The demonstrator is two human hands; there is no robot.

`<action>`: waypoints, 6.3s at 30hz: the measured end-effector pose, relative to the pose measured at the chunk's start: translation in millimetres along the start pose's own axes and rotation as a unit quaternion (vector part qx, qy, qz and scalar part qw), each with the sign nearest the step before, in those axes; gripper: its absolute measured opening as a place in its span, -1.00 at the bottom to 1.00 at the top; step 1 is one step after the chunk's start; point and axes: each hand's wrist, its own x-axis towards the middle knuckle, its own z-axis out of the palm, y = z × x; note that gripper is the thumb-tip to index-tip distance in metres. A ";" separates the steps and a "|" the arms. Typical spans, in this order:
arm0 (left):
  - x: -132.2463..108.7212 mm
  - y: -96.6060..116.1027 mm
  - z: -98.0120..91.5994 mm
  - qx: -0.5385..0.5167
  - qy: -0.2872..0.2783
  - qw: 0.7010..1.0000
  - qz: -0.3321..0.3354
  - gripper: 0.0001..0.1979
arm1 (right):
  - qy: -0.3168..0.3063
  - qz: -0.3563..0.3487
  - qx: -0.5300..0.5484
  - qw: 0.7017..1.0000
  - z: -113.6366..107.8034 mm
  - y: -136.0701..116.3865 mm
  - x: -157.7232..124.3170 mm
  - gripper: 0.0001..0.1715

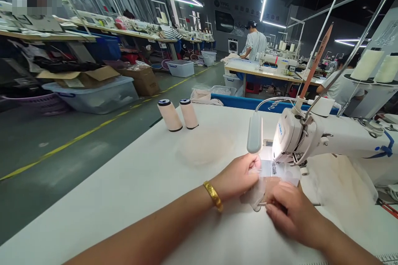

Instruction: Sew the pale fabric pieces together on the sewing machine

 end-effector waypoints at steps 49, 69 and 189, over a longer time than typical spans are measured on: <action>-13.8 12.0 25.8 -0.046 0.001 0.998 0.039 -0.82 | 0.118 0.188 0.073 0.972 -1.3 0.8 6.6 -0.87; -14.0 13.7 27.9 -0.116 -0.021 0.993 -0.030 -0.85 | 0.130 0.175 0.039 0.975 0.0 1.7 5.6 -0.86; 0.4 -31.3 54.1 0.320 0.163 0.877 0.320 -0.87 | 0.103 0.033 -0.307 0.946 -5.8 37.4 -2.4 -0.50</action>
